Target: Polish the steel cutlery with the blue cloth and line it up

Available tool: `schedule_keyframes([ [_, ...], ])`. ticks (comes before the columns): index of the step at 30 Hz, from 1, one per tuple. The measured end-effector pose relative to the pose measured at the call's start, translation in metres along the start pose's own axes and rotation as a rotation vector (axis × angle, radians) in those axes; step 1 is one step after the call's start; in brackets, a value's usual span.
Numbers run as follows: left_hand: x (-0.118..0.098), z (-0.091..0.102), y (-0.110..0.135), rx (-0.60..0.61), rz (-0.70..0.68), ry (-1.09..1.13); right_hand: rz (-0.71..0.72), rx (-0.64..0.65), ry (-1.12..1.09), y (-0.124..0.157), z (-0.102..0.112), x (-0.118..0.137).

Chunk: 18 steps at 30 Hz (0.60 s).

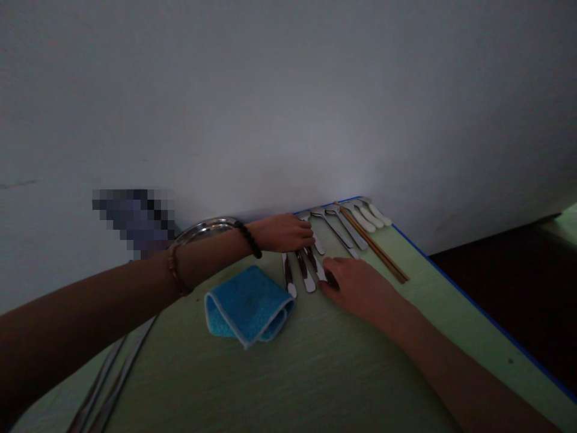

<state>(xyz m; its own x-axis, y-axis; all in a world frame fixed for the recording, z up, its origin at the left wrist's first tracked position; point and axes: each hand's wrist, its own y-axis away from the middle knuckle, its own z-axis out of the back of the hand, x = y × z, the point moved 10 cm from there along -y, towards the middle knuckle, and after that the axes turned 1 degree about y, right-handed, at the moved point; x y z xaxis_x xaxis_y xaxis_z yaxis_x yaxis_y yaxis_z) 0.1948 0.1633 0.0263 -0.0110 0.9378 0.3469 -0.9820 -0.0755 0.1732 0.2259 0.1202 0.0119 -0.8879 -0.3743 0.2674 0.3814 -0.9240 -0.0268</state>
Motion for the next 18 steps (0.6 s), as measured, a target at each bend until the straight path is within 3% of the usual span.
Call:
schedule_keyframes([
  [18, 0.001, 0.0008, -0.0008, -0.018, -0.041, 0.009, -0.005, 0.011, 0.035, 0.0029, 0.0017, 0.0033],
])
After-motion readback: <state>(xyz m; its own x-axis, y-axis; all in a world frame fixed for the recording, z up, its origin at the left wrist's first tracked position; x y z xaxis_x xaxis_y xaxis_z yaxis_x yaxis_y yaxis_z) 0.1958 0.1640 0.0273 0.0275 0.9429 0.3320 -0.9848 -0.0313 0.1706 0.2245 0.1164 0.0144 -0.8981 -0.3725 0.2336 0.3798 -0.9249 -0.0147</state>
